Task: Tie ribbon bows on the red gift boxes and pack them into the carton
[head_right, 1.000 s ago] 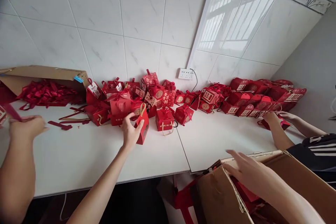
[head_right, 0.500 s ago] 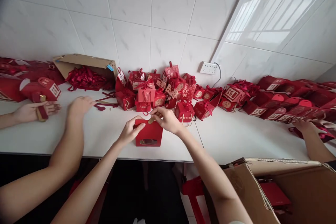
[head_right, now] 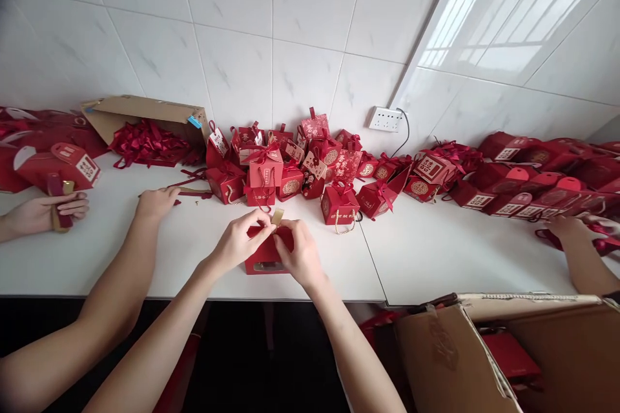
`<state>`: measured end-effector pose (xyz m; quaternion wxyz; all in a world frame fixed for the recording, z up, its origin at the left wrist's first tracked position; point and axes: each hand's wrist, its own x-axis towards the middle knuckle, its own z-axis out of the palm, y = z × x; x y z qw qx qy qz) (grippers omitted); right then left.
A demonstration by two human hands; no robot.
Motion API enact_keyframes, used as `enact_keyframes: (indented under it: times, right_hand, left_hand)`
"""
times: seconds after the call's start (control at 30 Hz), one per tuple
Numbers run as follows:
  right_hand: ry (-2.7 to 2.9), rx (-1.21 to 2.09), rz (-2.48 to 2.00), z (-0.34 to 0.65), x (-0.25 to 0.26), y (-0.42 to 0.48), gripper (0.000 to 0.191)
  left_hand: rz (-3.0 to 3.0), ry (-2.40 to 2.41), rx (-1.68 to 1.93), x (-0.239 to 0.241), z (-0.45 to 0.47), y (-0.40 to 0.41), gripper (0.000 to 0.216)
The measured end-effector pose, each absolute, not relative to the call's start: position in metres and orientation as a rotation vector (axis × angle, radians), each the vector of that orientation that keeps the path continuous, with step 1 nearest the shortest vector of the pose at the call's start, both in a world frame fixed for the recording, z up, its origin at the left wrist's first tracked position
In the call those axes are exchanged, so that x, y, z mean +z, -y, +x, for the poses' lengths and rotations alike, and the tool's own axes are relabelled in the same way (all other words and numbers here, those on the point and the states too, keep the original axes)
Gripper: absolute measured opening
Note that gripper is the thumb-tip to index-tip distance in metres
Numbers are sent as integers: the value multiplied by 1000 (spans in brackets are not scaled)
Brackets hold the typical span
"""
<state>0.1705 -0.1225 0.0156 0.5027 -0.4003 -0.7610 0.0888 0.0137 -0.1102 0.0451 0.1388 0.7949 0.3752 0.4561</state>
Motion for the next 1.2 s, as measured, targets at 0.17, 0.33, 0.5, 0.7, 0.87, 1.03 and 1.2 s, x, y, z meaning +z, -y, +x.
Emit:
enact_keyframes:
  times: [0.17, 0.33, 0.5, 0.7, 0.87, 1.03, 1.2]
  right_hand:
    - [1773, 98, -916, 165, 9, 119, 21]
    - [1805, 112, -901, 170, 11, 120, 19]
    - [1854, 115, -923, 173, 15, 119, 10]
    - [1807, 230, -953, 170, 20, 118, 10]
    - [1801, 269, -988, 169, 23, 119, 8]
    - [1809, 342, -988, 170, 26, 119, 10]
    - [1767, 517, -1007, 171, 30, 117, 12]
  left_hand:
    - [2289, -990, 1621, 34, 20, 109, 15]
    - [2355, -919, 1490, 36, 14, 106, 21]
    - [2396, -942, 1452, 37, 11, 103, 25]
    - [2408, -911, 1441, 38, 11, 103, 26]
    - [2358, -888, 1447, 39, 9, 102, 24]
    - [2380, -911, 1441, 38, 10, 102, 24]
    - [2403, -918, 1460, 37, 11, 102, 26]
